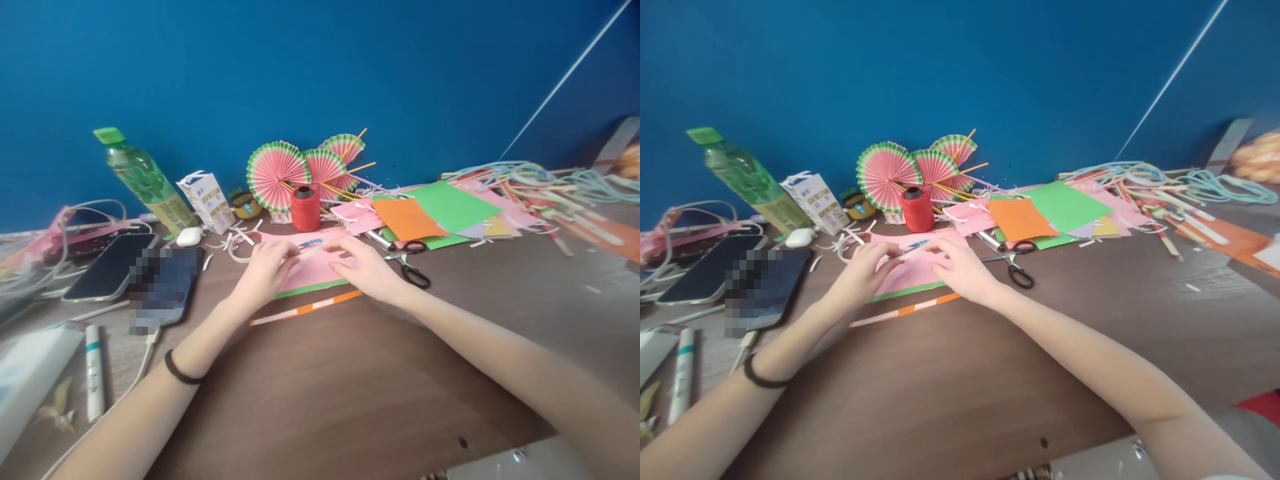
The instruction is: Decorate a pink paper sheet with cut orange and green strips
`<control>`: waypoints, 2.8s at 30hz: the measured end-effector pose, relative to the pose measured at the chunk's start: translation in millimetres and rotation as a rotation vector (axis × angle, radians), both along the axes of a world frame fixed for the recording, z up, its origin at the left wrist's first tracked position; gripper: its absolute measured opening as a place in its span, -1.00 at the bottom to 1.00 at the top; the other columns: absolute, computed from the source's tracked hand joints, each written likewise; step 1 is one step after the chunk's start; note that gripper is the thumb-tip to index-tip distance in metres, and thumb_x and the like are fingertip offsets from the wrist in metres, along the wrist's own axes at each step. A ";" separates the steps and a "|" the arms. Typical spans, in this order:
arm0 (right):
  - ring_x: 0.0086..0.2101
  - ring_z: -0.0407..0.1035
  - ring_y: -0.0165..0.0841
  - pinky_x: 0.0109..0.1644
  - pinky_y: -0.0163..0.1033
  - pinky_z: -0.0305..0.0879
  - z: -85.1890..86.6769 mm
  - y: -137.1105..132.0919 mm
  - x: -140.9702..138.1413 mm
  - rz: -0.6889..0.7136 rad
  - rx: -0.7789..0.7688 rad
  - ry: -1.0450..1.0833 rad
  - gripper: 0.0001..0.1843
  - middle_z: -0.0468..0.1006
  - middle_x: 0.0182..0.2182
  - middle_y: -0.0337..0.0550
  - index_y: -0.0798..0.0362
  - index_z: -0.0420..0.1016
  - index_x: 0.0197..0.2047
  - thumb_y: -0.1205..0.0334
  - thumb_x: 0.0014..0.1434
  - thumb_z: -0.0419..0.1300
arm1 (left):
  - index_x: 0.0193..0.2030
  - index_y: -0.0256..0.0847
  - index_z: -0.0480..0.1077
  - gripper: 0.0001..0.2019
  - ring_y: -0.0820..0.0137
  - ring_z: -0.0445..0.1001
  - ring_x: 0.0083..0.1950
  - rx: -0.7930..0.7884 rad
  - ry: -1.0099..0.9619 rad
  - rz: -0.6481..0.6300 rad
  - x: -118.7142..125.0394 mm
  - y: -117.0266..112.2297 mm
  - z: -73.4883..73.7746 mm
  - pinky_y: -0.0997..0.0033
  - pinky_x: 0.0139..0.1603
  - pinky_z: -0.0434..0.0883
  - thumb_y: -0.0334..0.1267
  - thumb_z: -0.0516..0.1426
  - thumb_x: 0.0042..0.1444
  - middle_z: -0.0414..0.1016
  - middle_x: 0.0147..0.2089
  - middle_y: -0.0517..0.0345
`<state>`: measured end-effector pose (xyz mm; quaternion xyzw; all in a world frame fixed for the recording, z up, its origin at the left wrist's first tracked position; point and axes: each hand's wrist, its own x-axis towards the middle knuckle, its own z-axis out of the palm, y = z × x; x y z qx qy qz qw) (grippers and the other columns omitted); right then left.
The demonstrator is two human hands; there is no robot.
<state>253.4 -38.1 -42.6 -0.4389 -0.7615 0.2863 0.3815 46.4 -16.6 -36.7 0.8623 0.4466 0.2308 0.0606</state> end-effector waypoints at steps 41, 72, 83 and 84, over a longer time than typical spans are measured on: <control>-0.16 0.38 -0.39 0.02 -0.14 0.27 -3.3 -6.3 -10.0 0.038 -0.170 0.268 -0.92 0.47 -0.21 -0.16 0.07 0.40 -0.36 0.30 0.00 0.17 | -0.23 -0.17 0.20 -0.87 0.46 0.34 -0.46 -0.266 -0.132 -0.014 16.8 -19.5 2.4 0.46 -0.37 0.29 -0.23 -0.08 0.14 0.39 -0.45 0.24; 0.06 0.24 -0.32 0.04 -0.11 0.25 -13.4 -7.6 -9.3 0.129 -0.062 0.224 -0.94 0.36 0.06 -0.07 0.04 0.25 -0.39 0.29 0.13 0.04 | -0.28 -0.20 0.23 -0.86 0.50 0.23 -0.43 -0.400 -0.334 0.027 22.3 -20.0 -2.5 0.53 -0.38 0.24 -0.24 -0.09 0.11 0.30 -0.42 0.28; -0.29 0.40 -0.35 -0.17 -0.20 0.28 8.9 12.4 18.6 0.167 -0.356 -0.052 -0.85 0.51 -0.28 -0.11 0.11 0.36 -0.43 0.19 -0.03 0.17 | -0.26 -0.26 0.31 -0.75 0.27 0.34 -0.15 -0.066 0.082 0.031 3.9 -0.6 -15.8 0.27 -0.08 0.25 -0.31 -0.17 0.16 0.39 -0.24 0.00; -0.33 0.39 -0.37 -0.21 -0.24 0.27 12.6 13.1 22.6 0.172 -0.383 -0.124 -0.82 0.50 -0.35 -0.15 0.12 0.39 -0.41 0.17 -0.04 0.19 | -0.28 -0.26 0.31 -0.72 0.26 0.32 -0.14 -0.049 0.116 0.015 4.2 -0.6 -16.2 0.25 -0.07 0.24 -0.28 -0.19 0.18 0.38 -0.24 -0.01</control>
